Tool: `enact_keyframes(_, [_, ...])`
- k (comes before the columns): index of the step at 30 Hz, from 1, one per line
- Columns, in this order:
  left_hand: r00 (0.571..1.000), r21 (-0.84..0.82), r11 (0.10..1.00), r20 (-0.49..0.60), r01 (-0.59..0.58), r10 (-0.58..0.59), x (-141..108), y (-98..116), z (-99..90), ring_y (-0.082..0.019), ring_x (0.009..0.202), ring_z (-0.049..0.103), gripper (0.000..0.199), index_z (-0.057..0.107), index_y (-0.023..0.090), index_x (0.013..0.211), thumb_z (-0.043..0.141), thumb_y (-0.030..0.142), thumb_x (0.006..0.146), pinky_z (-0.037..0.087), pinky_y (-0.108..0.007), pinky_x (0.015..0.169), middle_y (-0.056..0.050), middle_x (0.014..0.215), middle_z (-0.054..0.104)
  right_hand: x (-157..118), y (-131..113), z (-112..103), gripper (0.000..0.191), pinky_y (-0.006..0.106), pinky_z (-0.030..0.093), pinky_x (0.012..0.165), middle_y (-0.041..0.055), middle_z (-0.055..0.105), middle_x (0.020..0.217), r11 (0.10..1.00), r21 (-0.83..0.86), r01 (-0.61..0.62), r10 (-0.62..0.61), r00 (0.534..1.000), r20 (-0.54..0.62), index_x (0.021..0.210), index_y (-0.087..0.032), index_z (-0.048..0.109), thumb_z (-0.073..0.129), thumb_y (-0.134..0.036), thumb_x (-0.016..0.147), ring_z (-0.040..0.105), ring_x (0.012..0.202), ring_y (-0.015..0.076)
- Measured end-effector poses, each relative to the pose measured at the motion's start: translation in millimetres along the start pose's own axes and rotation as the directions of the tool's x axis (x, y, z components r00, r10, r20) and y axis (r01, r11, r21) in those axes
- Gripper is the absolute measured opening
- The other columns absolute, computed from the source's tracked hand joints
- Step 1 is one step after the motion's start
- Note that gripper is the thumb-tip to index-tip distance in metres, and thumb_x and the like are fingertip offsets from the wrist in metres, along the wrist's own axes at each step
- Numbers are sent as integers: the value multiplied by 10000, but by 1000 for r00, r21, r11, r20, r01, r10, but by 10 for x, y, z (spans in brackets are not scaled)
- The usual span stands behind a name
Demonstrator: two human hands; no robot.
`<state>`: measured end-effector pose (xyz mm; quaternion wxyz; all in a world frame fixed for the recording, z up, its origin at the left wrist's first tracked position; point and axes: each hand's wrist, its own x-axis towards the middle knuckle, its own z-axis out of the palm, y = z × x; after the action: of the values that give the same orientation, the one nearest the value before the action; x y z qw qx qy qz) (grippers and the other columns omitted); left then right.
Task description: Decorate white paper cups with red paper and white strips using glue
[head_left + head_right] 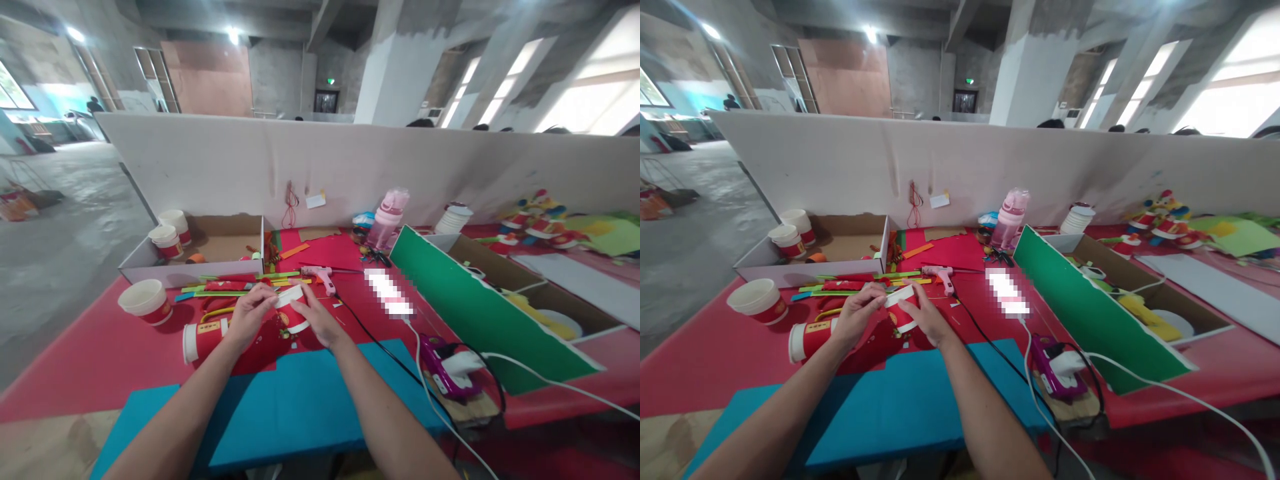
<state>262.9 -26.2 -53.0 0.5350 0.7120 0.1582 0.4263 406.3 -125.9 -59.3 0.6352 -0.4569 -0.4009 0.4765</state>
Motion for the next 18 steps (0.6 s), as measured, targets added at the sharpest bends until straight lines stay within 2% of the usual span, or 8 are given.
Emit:
enact_keyframes(3, [1000,-3,1000,-4,26,-26,3,27,1,-180,788,510,217,647,178,678,634,346,814,408,-291,752,-45,786,564,19,-2,-18,398,339,536,790,28,672,1027,997,71,17,-16,1000,-4,1104,-235,502,643,-427,785,663,858,186])
enact_keyframes(7, [993,-14,992,8,122,-122,0,31,-2,-160,726,486,316,597,164,634,590,403,841,397,-267,694,-38,739,554,41,21,-40,318,322,533,696,18,677,835,994,90,-56,60,997,-48,911,-203,523,627,-476,783,651,750,182])
enact_keyframes(12, [973,-80,970,27,229,-227,-4,1,-6,-132,646,467,284,668,157,818,581,426,843,378,-239,619,-16,672,548,53,35,-47,290,305,515,646,10,660,784,993,109,-52,64,992,-108,838,-197,526,659,-438,748,626,700,175])
enact_keyframes(18, [965,-180,948,10,261,-263,-6,2,10,-111,653,489,208,627,161,700,702,350,745,393,-216,604,-2,713,569,57,115,-66,324,272,483,694,-33,603,732,998,68,3,4,996,-91,746,-204,478,691,-448,735,584,702,141])
